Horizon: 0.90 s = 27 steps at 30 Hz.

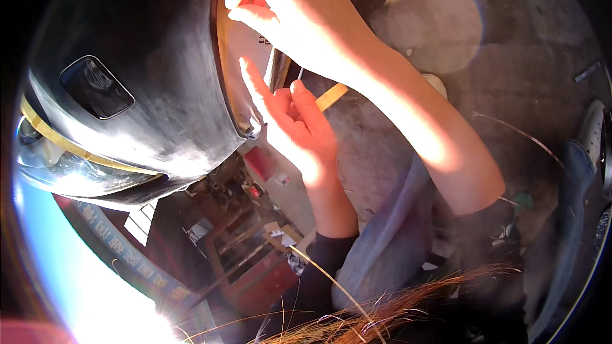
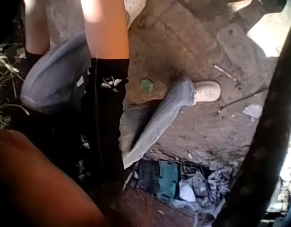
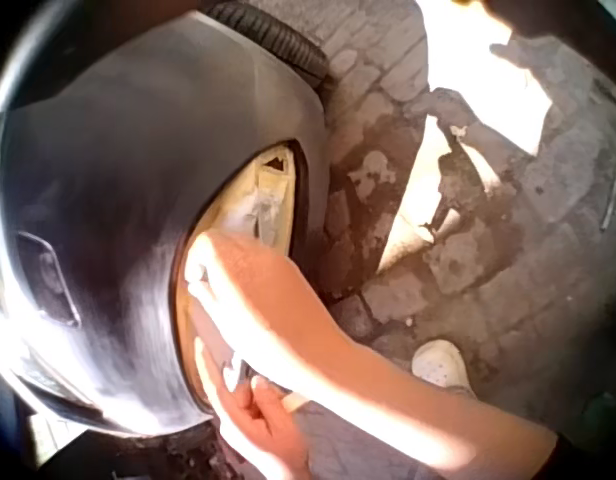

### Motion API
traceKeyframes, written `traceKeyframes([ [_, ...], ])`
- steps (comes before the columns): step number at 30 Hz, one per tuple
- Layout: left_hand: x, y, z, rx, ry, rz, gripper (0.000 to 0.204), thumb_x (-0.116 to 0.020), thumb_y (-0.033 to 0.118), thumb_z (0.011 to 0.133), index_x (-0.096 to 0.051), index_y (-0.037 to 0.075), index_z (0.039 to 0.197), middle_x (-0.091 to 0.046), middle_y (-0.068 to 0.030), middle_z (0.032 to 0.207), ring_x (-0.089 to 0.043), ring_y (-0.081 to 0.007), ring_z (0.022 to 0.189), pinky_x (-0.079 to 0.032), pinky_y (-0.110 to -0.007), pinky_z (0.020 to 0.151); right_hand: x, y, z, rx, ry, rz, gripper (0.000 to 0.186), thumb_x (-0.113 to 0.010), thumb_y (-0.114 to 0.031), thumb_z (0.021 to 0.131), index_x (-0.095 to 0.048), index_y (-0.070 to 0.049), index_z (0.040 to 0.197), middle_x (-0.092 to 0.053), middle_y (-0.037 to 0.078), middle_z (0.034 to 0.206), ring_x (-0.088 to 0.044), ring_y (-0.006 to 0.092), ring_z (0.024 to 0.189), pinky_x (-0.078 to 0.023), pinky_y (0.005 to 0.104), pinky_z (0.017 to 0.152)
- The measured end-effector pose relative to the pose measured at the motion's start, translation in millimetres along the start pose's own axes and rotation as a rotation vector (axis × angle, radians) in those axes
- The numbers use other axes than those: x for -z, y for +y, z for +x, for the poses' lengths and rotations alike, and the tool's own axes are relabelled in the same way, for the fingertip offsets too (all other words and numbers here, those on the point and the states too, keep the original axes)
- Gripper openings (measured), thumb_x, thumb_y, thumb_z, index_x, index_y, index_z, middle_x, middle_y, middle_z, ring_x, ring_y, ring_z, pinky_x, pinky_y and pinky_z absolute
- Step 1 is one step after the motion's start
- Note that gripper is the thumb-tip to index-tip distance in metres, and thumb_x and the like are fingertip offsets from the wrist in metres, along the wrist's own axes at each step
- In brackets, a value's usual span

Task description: The person applies masking tape to the edges of a car bumper and a car door. They use both hands to smooth the tape along the contours of the parts, which are covered with newspaper. The person works on the bumper first, then moves to the door.

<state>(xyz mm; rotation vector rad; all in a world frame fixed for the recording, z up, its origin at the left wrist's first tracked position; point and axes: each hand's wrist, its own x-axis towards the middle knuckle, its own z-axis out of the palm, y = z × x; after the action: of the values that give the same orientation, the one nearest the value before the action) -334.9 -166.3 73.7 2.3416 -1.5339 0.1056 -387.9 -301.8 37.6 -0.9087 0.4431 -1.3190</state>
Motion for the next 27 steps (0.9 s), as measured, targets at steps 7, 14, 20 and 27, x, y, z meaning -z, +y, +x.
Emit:
traceKeyframes([
  [7, -8.9, -12.3, 31.7, -0.142, 0.018, 0.142, 0.068, -0.051, 0.001, 0.096, -0.023, 0.006, 0.157, -0.055, -0.0051, 0.071, -0.052, -0.0138, 0.061, -0.043, -0.029, 0.058, -14.1, -5.0, 6.5, -0.068, 0.118, -0.293, 0.026, -0.040, -0.019, 0.097, -0.049, 0.003, 0.089, -0.055, 0.023, 0.088, -0.055, 0.0365, 0.084, -0.045, 0.0429, 0.077],
  [14, -14.3, -9.1, 45.8, -0.126, -0.014, 0.190, 0.064, -0.060, 0.018, 0.096, -0.032, 0.009, 0.153, -0.054, -0.0160, 0.132, -0.064, -0.0230, 0.102, -0.050, -0.035, 0.087, -54.3, 6.9, -14.4, 0.052, 0.384, -0.106, 0.009, -0.052, -0.010, 0.090, -0.051, 0.000, 0.088, -0.057, 0.020, 0.085, -0.056, 0.0387, 0.084, -0.047, 0.0450, 0.074],
  [20, -21.2, -19.0, 41.8, 0.072, -0.052, -0.114, 0.048, -0.050, 0.027, 0.103, -0.042, 0.008, 0.147, -0.059, -0.0100, 0.134, -0.059, -0.0188, 0.116, -0.048, -0.035, 0.097, -27.0, 28.3, 11.6, 0.499, 0.437, -0.495, 0.010, -0.060, -0.006, 0.080, -0.052, -0.004, 0.085, -0.052, 0.011, 0.072, -0.056, 0.0290, 0.072, -0.049, 0.0384, 0.065],
  [27, -24.8, -11.8, 42.1, -0.112, 0.011, 0.228, 0.064, -0.057, 0.014, 0.099, -0.027, 0.007, 0.155, -0.066, -0.0105, 0.098, -0.065, -0.0201, 0.082, -0.051, -0.030, 0.073, -17.5, 4.2, 9.3, 0.293, 0.550, -0.719, 0.015, -0.065, -0.005, 0.077, -0.052, -0.005, 0.084, -0.055, 0.010, 0.072, -0.060, 0.0283, 0.070, -0.051, 0.0392, 0.061],
])
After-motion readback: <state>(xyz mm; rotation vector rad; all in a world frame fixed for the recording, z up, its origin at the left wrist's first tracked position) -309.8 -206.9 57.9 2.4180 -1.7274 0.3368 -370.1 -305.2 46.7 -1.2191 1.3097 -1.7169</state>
